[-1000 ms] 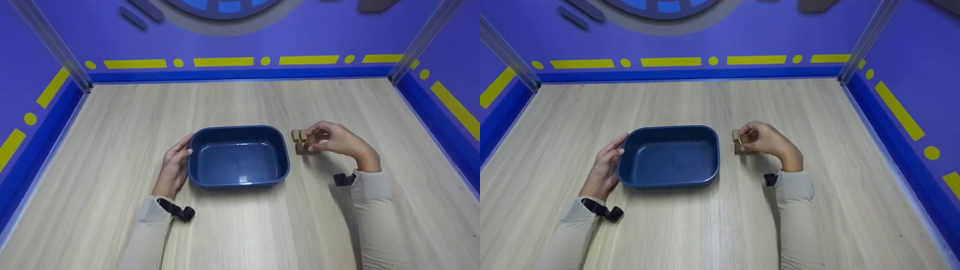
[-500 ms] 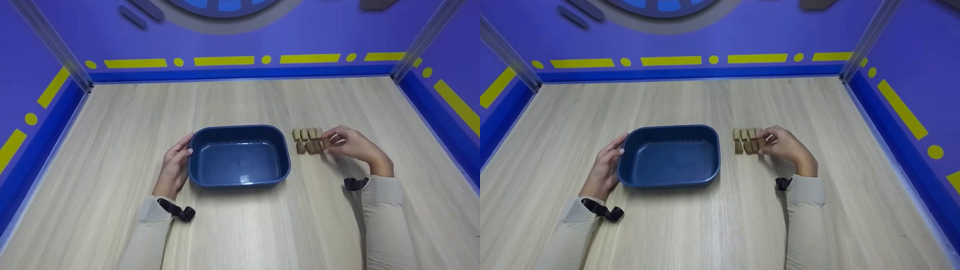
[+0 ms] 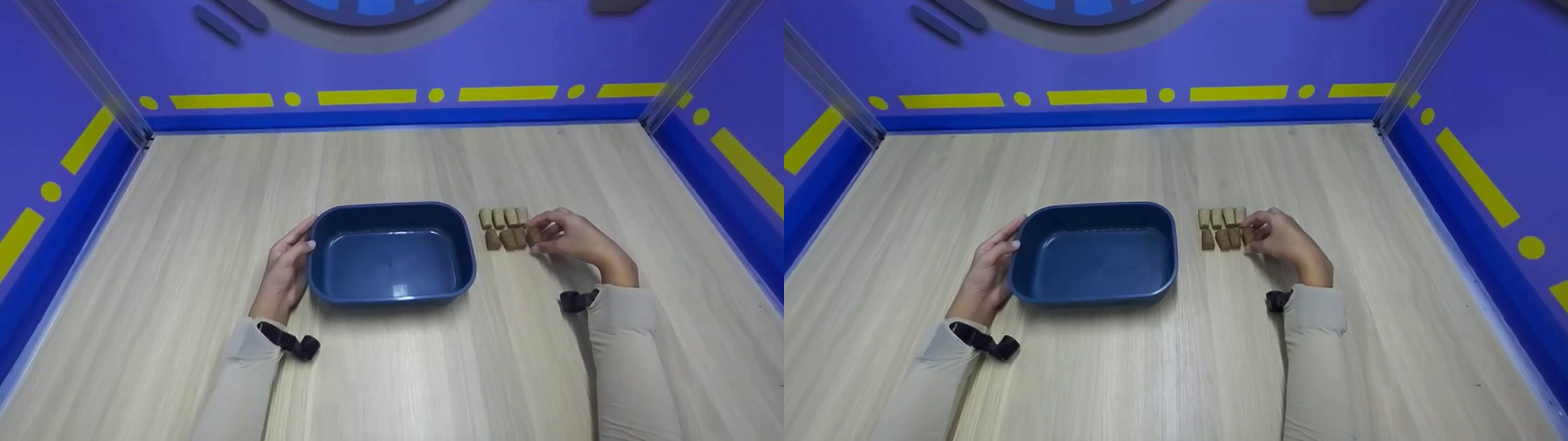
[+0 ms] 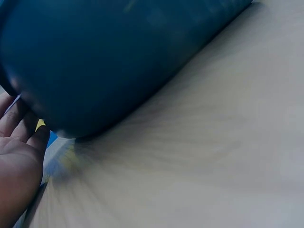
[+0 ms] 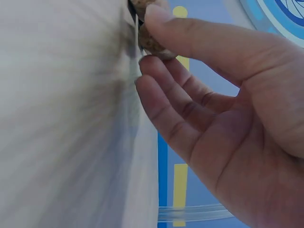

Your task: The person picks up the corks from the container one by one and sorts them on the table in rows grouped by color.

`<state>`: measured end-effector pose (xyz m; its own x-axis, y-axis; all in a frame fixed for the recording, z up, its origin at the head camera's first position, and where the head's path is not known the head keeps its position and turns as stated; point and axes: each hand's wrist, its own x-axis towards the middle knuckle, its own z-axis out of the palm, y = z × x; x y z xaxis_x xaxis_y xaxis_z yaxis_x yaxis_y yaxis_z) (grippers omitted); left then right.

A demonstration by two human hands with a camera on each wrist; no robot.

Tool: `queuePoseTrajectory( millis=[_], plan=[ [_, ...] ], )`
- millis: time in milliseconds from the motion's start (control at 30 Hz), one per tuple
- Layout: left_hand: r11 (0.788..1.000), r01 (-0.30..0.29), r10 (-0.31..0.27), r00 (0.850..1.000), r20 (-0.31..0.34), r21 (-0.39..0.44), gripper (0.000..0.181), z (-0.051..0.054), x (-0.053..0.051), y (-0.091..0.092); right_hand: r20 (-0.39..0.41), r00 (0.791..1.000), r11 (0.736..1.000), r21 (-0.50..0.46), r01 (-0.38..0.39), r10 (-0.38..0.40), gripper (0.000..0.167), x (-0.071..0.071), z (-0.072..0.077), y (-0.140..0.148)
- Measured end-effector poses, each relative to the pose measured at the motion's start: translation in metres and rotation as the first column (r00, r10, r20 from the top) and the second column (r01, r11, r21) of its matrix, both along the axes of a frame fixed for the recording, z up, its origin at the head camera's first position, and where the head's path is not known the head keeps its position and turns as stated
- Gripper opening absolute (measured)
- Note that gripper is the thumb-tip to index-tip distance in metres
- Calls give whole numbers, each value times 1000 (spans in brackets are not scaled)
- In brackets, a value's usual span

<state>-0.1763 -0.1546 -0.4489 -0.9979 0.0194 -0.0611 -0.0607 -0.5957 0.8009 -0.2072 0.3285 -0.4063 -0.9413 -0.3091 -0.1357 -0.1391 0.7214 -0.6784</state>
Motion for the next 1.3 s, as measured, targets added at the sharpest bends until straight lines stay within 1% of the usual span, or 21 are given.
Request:
queuePoseTrajectory(
  millis=[200,500,767,900,1100,1300],
  plan=[
    [1000,5,-5,1000,-3,-17,52,0,-2,0,6,1000,999,44,13,-14,43,-2,-2,1],
    [1000,-4,5,1000,15,-11,57,0,-2,0,63,998,1000,16,18,-19,44,-2,2,-1],
    [1000,5,-5,1000,5,-16,57,1,0,0,47,999,1000,10,-6,6,43,-3,1,0],
    [1000,1,-1,1000,10,-19,57,0,0,0,36,999,1000,10,-9,9,40,-3,-1,0],
    [1000,-9,9,1000,26,-10,56,0,0,0,44,999,1000,1,-2,2,38,-2,0,0],
    [1000,4,-4,1000,9,-8,53,-1,0,-1,32,999,1000,-6,-9,9,39,0,2,2]
  ],
)
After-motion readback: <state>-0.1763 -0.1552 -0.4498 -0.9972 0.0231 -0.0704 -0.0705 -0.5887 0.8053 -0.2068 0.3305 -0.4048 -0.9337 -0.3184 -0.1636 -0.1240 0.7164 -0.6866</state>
